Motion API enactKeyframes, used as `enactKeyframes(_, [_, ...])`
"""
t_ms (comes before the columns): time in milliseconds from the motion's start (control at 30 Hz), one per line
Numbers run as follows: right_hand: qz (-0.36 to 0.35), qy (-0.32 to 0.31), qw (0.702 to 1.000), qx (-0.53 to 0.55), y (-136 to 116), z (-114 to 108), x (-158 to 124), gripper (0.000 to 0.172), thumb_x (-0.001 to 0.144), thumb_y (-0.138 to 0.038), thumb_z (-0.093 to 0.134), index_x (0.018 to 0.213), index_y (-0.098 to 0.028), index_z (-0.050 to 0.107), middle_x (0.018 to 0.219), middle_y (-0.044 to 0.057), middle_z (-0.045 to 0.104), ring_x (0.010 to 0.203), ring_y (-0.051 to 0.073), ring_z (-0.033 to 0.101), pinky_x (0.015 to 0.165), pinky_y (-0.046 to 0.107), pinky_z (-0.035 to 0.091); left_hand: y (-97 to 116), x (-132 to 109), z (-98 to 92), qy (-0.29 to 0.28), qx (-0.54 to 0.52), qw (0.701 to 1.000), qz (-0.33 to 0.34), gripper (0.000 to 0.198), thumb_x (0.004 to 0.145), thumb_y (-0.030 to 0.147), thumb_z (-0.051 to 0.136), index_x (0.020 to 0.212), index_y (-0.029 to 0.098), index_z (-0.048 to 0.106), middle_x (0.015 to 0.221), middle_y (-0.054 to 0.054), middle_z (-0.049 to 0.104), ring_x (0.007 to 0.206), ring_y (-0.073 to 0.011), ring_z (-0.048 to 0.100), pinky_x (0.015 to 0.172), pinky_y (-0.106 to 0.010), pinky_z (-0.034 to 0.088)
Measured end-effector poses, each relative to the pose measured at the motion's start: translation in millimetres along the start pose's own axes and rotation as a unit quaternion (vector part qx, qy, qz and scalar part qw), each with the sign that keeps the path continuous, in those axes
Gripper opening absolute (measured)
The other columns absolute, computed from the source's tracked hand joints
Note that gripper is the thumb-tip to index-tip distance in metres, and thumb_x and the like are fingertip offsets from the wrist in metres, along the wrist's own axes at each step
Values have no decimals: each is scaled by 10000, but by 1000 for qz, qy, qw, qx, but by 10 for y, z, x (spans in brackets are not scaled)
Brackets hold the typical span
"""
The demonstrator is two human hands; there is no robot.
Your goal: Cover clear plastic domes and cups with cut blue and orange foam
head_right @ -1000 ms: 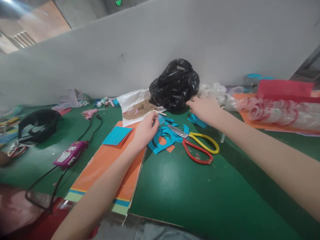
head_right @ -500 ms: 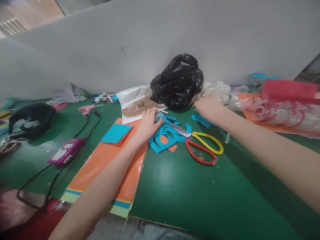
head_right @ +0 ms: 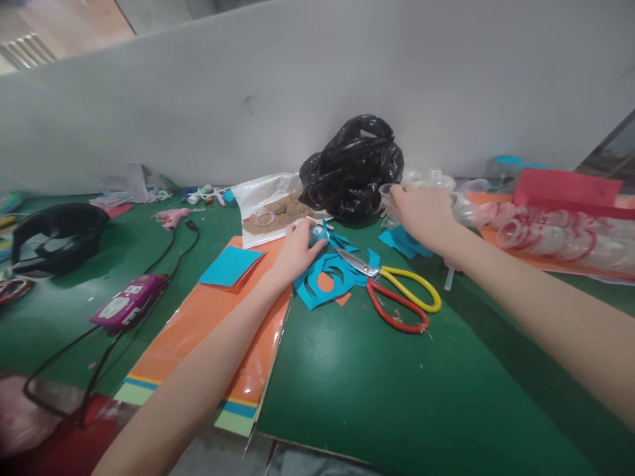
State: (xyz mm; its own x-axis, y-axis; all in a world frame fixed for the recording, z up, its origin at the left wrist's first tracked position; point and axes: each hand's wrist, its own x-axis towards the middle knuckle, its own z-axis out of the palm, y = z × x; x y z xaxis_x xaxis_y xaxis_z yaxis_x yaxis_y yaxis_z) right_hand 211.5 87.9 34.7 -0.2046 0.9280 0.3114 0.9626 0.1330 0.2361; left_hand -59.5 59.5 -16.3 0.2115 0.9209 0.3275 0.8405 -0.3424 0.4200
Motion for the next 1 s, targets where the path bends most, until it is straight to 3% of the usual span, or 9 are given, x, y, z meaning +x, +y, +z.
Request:
enactKeyframes(333, [45,14,997,59,40,-107,-24,422,1078,-389,280,1212,-151,602,973,175,737,717,241,624,628,336,237,75,-13,-95,75,-54,996,-3,285,964,313,593,1199,193,484,1254,-138,610,1187,-290,547,1039,-463,448])
enactKeyframes(533, [54,2,988,142,-98,-335,-436,397,1035,-474,363,1128,-232,663,830,92,737,679,235,595,584,305,249,215,-75,-239,94,-126,987,15,291,974,329,588,1216,212,476,1221,-116,646,1118,-242,625,996,-405,485])
enactKeyframes(633, [-10,35,989,141,-174,-213,-703,359,1016,-418,388,966,-239,696,772,58,722,652,227,591,574,304,280,322,-133,-247,72,-133,988,23,343,981,377,586,1262,210,481,1238,-117,656,1143,-251,626,998,-414,494])
enactKeyframes(733, [-112,87,983,116,-205,-2,-851,342,1014,-297,398,875,-225,702,810,76,734,807,253,632,689,338,391,413,-192,-192,45,-124,990,52,436,973,378,614,1338,200,456,1326,-135,626,1232,-270,596,1053,-440,481])
enactKeyframes(833, [-133,103,982,89,-175,119,-883,310,1005,-305,437,986,-203,729,888,109,761,903,295,651,783,387,440,473,-245,-124,8,-114,991,73,516,945,365,672,1373,194,443,1338,-148,622,1243,-290,597,1061,-465,489])
enactKeyframes(1000, [-72,79,989,105,143,43,-931,448,1013,-393,382,1309,-172,635,1008,137,774,937,331,677,810,436,485,516,-315,-72,-17,-89,990,107,506,932,335,701,1362,196,473,1361,-152,617,1289,-307,575,1072,-483,493])
